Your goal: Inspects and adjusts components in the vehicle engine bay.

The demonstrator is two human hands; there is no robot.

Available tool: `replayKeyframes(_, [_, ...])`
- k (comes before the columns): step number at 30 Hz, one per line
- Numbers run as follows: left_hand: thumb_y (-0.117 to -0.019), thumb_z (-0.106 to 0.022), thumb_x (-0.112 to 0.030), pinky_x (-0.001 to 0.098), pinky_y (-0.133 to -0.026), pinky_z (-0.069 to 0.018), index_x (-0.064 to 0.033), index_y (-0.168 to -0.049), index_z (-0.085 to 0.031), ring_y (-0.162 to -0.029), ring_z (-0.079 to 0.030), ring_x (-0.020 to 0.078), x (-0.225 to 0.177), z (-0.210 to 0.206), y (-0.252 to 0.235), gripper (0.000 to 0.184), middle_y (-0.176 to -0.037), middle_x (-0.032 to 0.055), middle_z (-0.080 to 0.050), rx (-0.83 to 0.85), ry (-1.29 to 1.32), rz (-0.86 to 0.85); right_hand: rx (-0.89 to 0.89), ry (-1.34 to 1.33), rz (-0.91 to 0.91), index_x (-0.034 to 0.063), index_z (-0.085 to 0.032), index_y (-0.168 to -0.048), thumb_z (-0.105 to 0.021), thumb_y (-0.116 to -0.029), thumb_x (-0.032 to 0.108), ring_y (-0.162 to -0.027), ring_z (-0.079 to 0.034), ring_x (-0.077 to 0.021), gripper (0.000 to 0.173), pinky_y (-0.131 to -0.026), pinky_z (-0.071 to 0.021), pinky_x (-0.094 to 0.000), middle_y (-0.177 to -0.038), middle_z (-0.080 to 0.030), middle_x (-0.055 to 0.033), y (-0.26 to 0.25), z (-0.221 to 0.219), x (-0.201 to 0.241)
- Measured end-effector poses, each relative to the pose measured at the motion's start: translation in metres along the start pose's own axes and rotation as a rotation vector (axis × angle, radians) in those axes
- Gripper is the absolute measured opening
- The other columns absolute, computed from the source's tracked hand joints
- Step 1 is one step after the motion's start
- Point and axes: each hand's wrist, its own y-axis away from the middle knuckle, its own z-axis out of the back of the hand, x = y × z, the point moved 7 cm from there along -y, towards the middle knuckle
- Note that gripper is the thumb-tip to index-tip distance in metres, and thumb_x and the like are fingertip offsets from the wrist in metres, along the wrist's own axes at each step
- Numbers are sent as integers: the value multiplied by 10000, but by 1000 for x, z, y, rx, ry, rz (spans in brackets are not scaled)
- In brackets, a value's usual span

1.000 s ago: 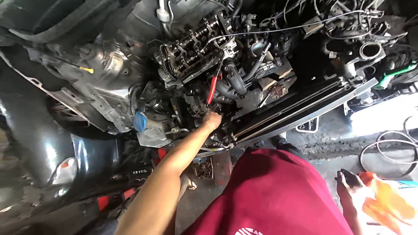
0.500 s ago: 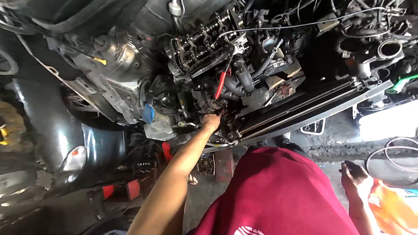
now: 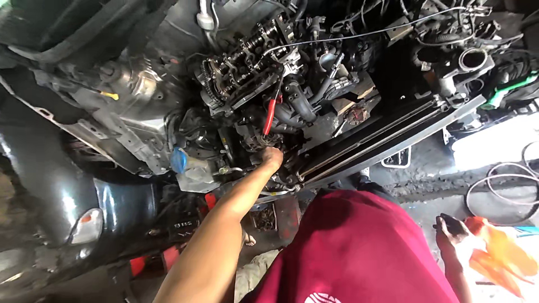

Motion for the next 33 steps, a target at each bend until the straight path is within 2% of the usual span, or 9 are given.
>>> replayKeyframes(6, [-1008, -563, -85, 591, -932, -524, 38, -1107, -705, -1143, -650, 415, -9, 3, -7, 212, -1216, 234, -678, -20, -73, -59, -21, -18, -21, -117, -618, -1229, -606, -1010, 83, -834, -677, -258, 297, -812, -565, -410, -1093, -674, -282, 3, 0, -6])
replayKeyframes(11, [-1004, -572, -101, 622, -933, -513, 5, -1142, -708, -1154, -640, 437, 6, -1, -2, 221, -1207, 239, -682, -32, 44, -40, -15, 5, -31, -122, -619, -1218, -599, -1010, 68, -823, -672, -258, 282, -812, -561, -416, -1087, -673, -285, 6, 1, -2])
replayKeyframes(14, [-961, -628, -119, 626, -880, -524, -123, -1323, -661, -1111, -659, 431, 21, -10, -1, 363, -1193, 221, -694, -59, 92, -31, 6, 23, -41, -116, -621, -1229, -604, -1013, 66, -843, -682, -276, 283, -828, -564, -428, -1110, -672, -292, 1, -4, 0])
replayKeyframes(17, [-937, -649, -141, 634, -853, -530, -283, -1542, -468, -1107, -666, 430, 28, -23, -6, 648, -1214, 219, -690, -77, 198, -4, 37, 38, -2, -119, -619, -1233, -597, -1020, 71, -859, -684, -290, 286, -840, -563, -440, -1120, -671, -297, -8, -11, 5])
replayKeyframes(21, [-915, -674, -183, 690, -882, -503, -352, -1617, -303, -1191, -620, 462, 30, -34, -5, 812, -1321, 245, -634, -61, 436, 36, 68, 58, 76, -118, -622, -1223, -604, -1014, 69, -834, -680, -287, 281, -814, -570, -434, -1089, -673, -292, -25, -19, 21])
replayKeyframes(23, [-904, -700, -185, 711, -882, -493, -345, -1615, -309, -1212, -605, 470, 29, -35, -4, 827, -1361, 250, -609, -43, 516, 47, 91, 72, 100, -125, -616, -1235, -596, -1019, 69, -855, -687, -316, 290, -826, -571, -458, -1103, -668, -305, -30, -19, 34])
replayKeyframes(26, [-908, -705, -173, 726, -911, -476, -232, -1555, -439, -1238, -590, 472, 29, -38, -6, 702, -1372, 236, -611, -23, 602, 45, 114, 118, 132, -126, -611, -1247, -574, -1031, 79, -879, -689, -330, 300, -847, -565, -472, -1121, -670, -308, -37, -18, 46])
replayKeyframes(28, [-922, -692, -184, 729, -934, -464, -178, -1529, -470, -1258, -578, 468, 30, -41, -11, 647, -1380, 234, -607, -13, 663, 29, 106, 127, 145, -125, -611, -1245, -577, -1028, 71, -886, -690, -339, 295, -849, -565, -480, -1125, -668, -310, -41, -17, 49])
replayKeyframes(33, [-972, -600, -142, 666, -1029, -450, -84, -1535, -450, -1277, -568, 446, 35, -49, -24, 585, -1402, 270, -574, -2, 990, -17, 85, 117, 130, -115, -610, -1261, -584, -1032, 96, -885, -693, -328, 313, -853, -565, -476, -1142, -668, -307, -47, -16, 35])
